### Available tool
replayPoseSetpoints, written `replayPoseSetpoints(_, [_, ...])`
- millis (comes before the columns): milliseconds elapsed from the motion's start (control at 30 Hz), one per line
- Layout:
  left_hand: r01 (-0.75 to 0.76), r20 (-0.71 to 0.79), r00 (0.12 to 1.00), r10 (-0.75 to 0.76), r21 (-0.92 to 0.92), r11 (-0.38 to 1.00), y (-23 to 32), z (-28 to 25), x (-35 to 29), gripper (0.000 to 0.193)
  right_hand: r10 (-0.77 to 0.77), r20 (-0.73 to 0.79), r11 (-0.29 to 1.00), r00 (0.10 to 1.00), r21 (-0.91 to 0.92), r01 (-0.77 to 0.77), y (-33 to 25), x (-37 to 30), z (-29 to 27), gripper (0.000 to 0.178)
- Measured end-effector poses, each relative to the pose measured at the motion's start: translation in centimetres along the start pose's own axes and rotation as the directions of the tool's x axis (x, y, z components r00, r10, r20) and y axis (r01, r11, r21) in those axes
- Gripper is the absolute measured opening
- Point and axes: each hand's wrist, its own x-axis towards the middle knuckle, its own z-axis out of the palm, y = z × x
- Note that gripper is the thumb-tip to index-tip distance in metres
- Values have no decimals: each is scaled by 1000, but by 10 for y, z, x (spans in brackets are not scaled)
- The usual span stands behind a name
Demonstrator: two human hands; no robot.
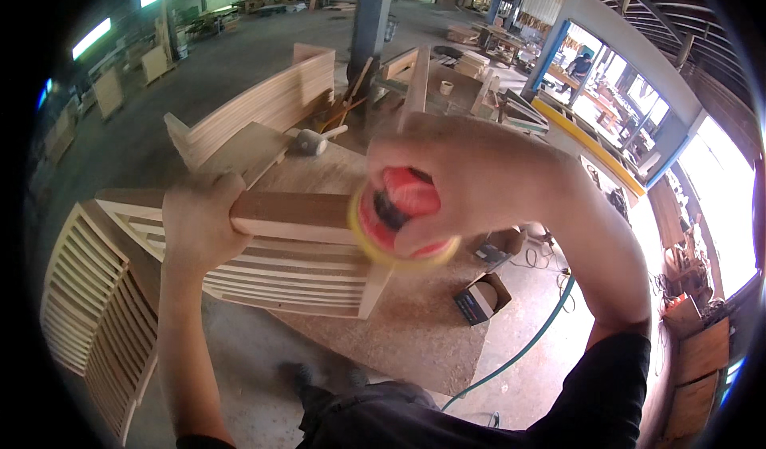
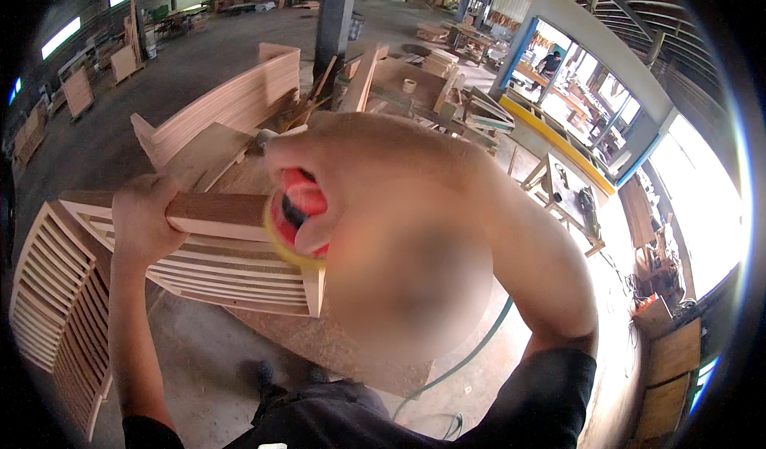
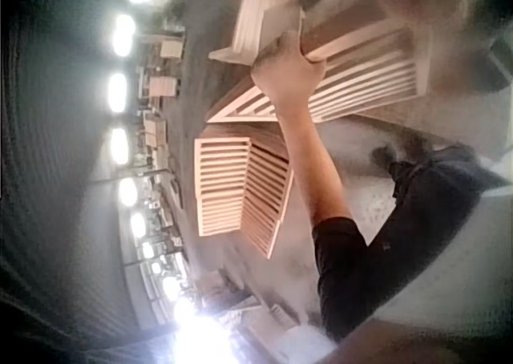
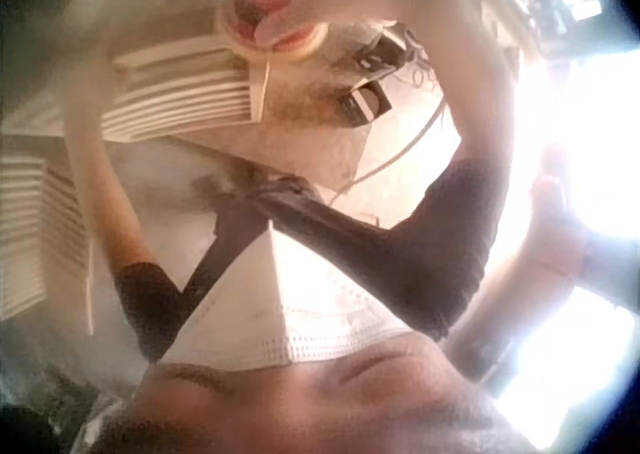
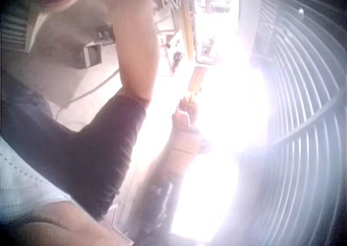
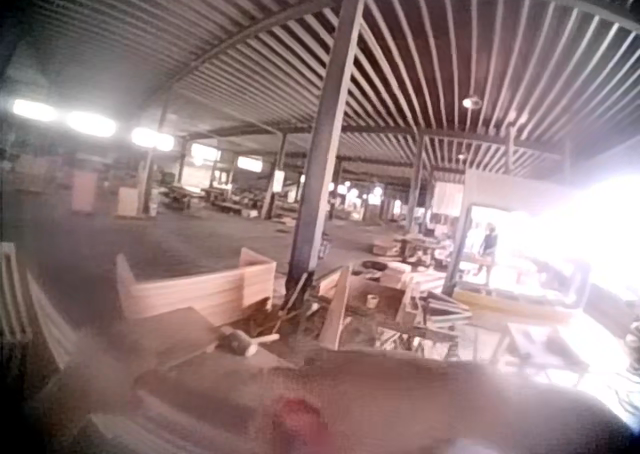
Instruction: The person uses a handheld orbital sander to smooth the edges and surfaces of a wooden chair frame. They rotate the chair to access different sides and then apply a liquid substance from a squeeze bottle onto the wood while continuing to sand.
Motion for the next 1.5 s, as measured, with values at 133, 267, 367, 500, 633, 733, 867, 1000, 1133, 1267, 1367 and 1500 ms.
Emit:
replayPoseSetpoints(133, [-26, -46, 999, 25, -26, 999, 3, -5, 0, 25, 30, -72, 999, 997, 31, -28, 16, 0, 2, 60])
replayPoseSetpoints(267, [-23, -32, 999, 23, -18, 1000, 5, -3, 4, 27, 137, -58, 987, 989, 90, -131, 31, 2, -4, 55])
replayPoseSetpoints(367, [-7, -7, 1000, 7, -1, 1000, 3, 1, 4, 33, 34, -23, 997, 999, 72, -33, 11, 10, -2, 54])
replayPoseSetpoints(500, [-24, -21, 999, 24, -4, 1000, 1, -4, 0, 31, -129, -98, 990, 987, 40, 134, -19, 22, 4, 48])
replayPoseSetpoints(633, [-30, -26, 999, 30, -12, 999, -1, -1, 1, 31, 14, -22, 998, 1000, 68, -12, -18, 19, -1, 53])
replayPoseSetpoints(733, [-29, -41, 999, 27, -50, 998, 4, -5, 3, 25, 95, -8, 995, 995, 40, -95, 8, 0, -2, 55])
replayPoseSetpoints(867, [-32, -66, 997, 29, -32, 999, 8, -3, 3, 25, 104, -74, 994, 992, 21, -103, 22, -10, 0, 53])
replayPoseSetpoints(1000, [-47, -52, 998, 46, -4, 999, 5, -4, 5, 26, -37, -69, 999, 997, 37, 39, 1, 3, -1, 54])
replayPoseSetpoints(1133, [-31, -59, 998, 31, -7, 999, 5, -5, 2, 27, -7, -97, 1000, 995, 1, 7, 0, 5, 6, 55])
replayPoseSetpoints(1267, [-21, -12, 1000, 21, 7, 1000, 9, -9, 6, 28, 197, -10, 980, 980, 21, -197, 20, -5, -11, 56])
replayPoseSetpoints(1367, [-14, 3, 1000, 14, 14, 1000, 7, -7, 7, 28, 148, -6, 989, 989, 14, -148, 3, -3, -10, 59])
replayPoseSetpoints(1500, [1, 26, 1000, -1, 12, 1000, 5, -3, 3, 32, -36, -61, 999, 997, -30, 35, -11, -3, 1, 58])
